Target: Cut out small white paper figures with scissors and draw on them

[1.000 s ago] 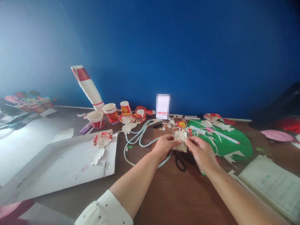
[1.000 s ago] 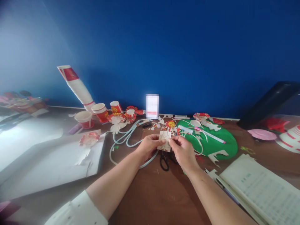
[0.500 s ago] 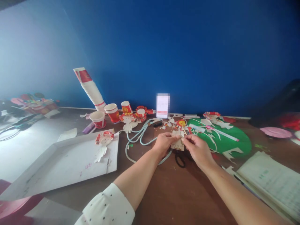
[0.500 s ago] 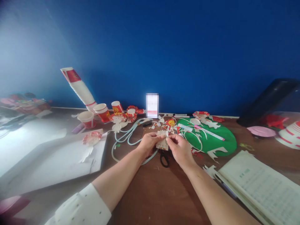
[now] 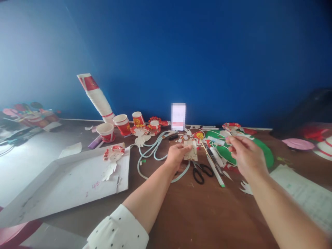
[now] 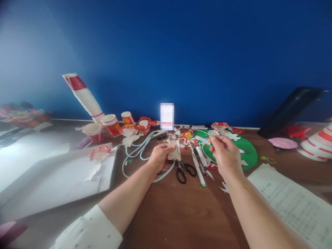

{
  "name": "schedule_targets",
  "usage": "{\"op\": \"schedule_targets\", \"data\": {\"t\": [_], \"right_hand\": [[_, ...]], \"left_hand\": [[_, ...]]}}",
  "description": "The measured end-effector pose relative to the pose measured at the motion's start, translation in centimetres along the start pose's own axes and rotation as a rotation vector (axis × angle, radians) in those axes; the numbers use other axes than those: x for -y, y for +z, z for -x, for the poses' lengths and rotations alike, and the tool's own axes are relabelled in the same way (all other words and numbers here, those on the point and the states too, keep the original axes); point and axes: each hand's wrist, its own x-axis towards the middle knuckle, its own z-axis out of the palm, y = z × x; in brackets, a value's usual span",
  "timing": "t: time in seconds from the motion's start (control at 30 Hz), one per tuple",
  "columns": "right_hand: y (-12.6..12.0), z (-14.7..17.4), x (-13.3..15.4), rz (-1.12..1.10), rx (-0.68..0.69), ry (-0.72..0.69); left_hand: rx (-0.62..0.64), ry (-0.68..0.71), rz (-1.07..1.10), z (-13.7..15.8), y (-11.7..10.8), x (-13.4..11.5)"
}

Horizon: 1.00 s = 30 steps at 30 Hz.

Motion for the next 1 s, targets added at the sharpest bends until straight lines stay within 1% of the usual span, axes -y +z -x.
{"op": "schedule_targets", "data": {"t": [0.03,0.1,0.13,0.2,0.27,0.33,0.47,0.57,0.67,0.7,0.83,1.0], "right_hand": [[-0.4,-0.4,0.2,0.052,-0.021,-0.02],[-1.1,-0.8,0.4,0.241,0.015,-0.079],[-1.3,-0.8,0.5,0.353,0.068,-0.118],[-1.5,-0.5,0.6,0.57,0.216,-0.192],[-1.4,0.0,0.6,0.747,0.346,-0.233],[-1.4,0.3,0.9,0.902,0.397,-0.223],[-1.7,0.5,2.1,1.118,0.398,-0.151],[-1.6,0.8,2.8,1.241,0.492,-0.07],[-0.8,1.5,2.7,1.325,0.629,-0.039],[-0.5,1.7,2.5,1.35,0.654,-0.042],[0.0,1.8,1.6,1.422,0.622,-0.038],[-1.0,0.9,1.6,1.45,0.547,0.015]], "left_hand": [[0.0,0.01,-0.008,-0.1,-0.1,0.0],[0.006,0.033,-0.042,-0.2,-0.2,0.0],[0.006,0.041,-0.058,-0.2,-0.3,0.1],[0.006,0.048,-0.089,-0.3,-0.4,0.2],[-0.005,0.052,-0.129,-0.3,-0.5,0.4],[-0.013,0.049,-0.169,-0.2,-0.5,0.4],[-0.012,0.028,-0.177,0.0,-0.4,0.2],[-0.025,0.025,-0.163,0.0,-0.3,0.0],[-0.028,0.023,-0.149,-0.1,-0.2,-0.1],[-0.031,0.024,-0.151,-0.1,-0.2,-0.1],[-0.035,0.038,-0.161,0.0,-0.3,-0.1],[-0.03,0.037,-0.147,-0.3,-0.5,0.3]]}}
